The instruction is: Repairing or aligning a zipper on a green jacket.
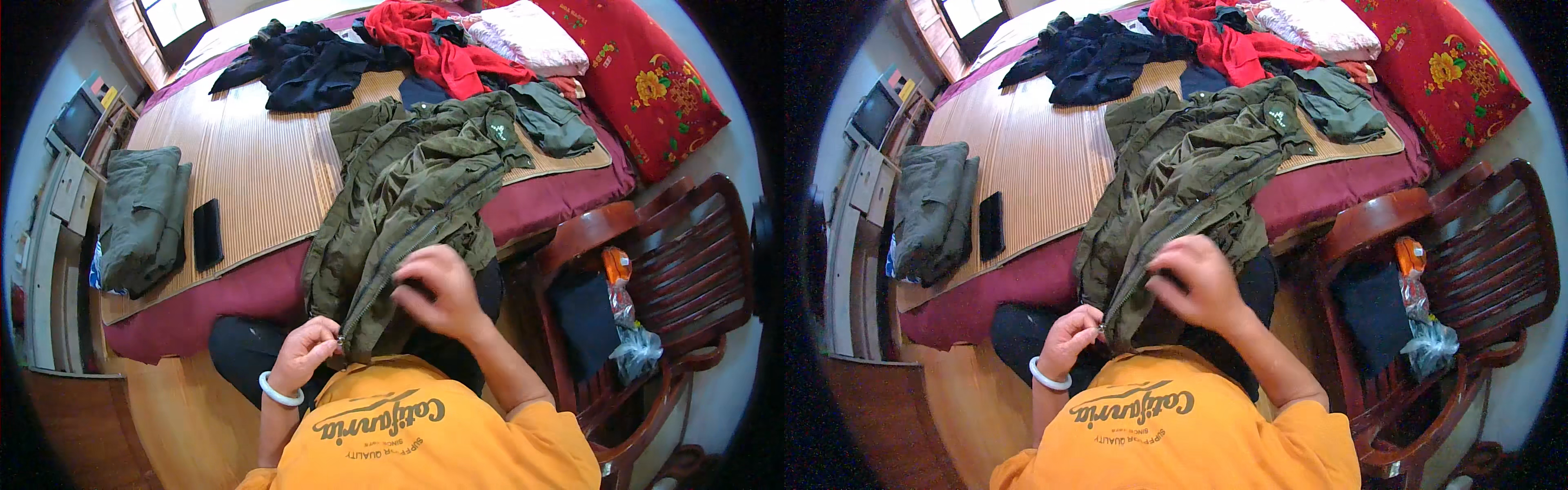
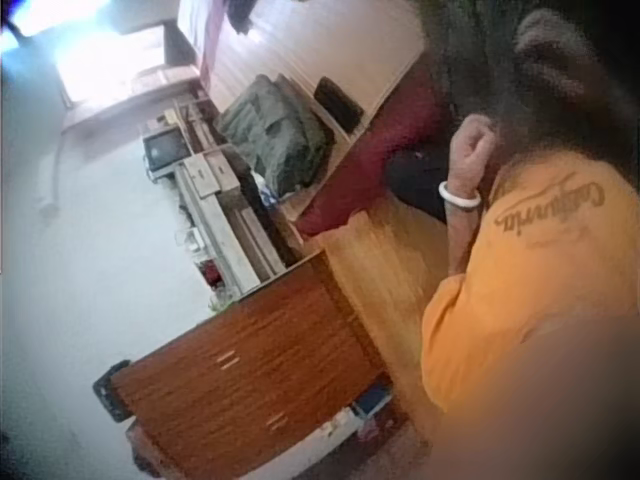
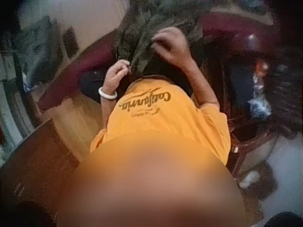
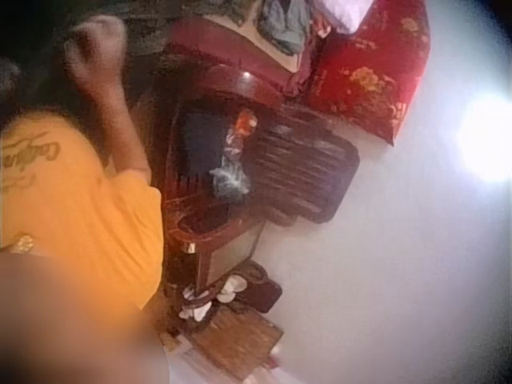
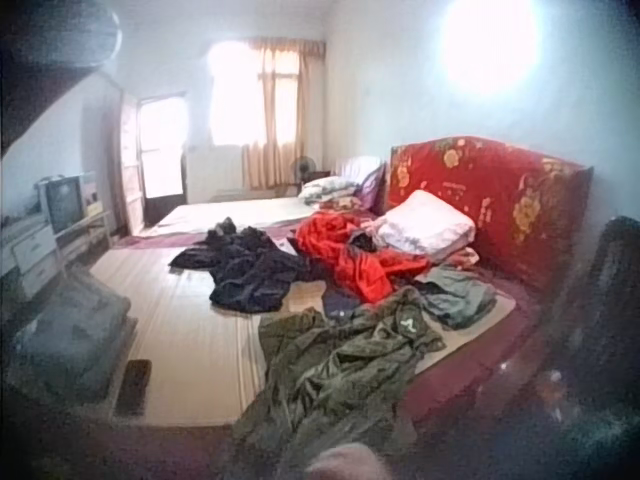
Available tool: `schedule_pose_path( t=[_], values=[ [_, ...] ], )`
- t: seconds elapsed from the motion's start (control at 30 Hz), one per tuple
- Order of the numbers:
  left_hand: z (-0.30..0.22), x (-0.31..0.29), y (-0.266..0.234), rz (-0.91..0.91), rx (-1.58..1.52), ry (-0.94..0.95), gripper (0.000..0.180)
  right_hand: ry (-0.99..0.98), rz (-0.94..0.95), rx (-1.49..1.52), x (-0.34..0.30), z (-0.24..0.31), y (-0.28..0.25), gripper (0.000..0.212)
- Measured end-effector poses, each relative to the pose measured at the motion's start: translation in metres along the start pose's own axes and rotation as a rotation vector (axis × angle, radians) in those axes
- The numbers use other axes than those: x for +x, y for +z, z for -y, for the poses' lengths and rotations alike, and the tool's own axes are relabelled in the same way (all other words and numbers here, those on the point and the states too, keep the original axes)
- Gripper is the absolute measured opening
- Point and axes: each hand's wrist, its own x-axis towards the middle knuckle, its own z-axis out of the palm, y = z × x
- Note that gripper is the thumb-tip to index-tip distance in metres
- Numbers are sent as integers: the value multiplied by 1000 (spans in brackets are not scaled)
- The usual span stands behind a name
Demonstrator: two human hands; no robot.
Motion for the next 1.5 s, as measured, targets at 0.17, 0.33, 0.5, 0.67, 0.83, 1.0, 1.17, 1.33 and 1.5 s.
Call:
schedule_pose_path(
  t=[0.17, 0.33, 0.5, 0.67, 0.83, 1.0, 1.17, 1.33, 1.5],
  values=[
    [-13, 5, 2, -62, 42, 105, 15, -279, 185, -305, 12, 18, 30, 35],
    [-23, 1, 3, -116, 224, 103, 12, -211, 283, -388, 19, 15, 25, 27],
    [-26, 1, 3, -113, 264, 132, 12, -347, 98, -446, 20, 25, 45, 18],
    [-34, -2, -2, -168, 365, 161, 7, -426, 364, -251, 38, 9, 52, 9],
    [-39, 9, 1, -211, 440, 241, 7, -335, 293, -266, 37, 8, 42, 12],
    [-32, 3, 0, -217, 228, 87, 10, -323, 298, -168, 37, 6, 44, 15],
    [-19, 5, -3, -199, -119, -54, 15, -243, 397, -118, 37, 3, 40, 25],
    [-17, 7, -4, -281, -284, -127, 18, -192, 311, -196, 31, 2, 34, 43],
    [-19, 7, 0, -247, -322, -138, 16, -239, 275, -202, 28, 18, 40, 36]
  ],
)
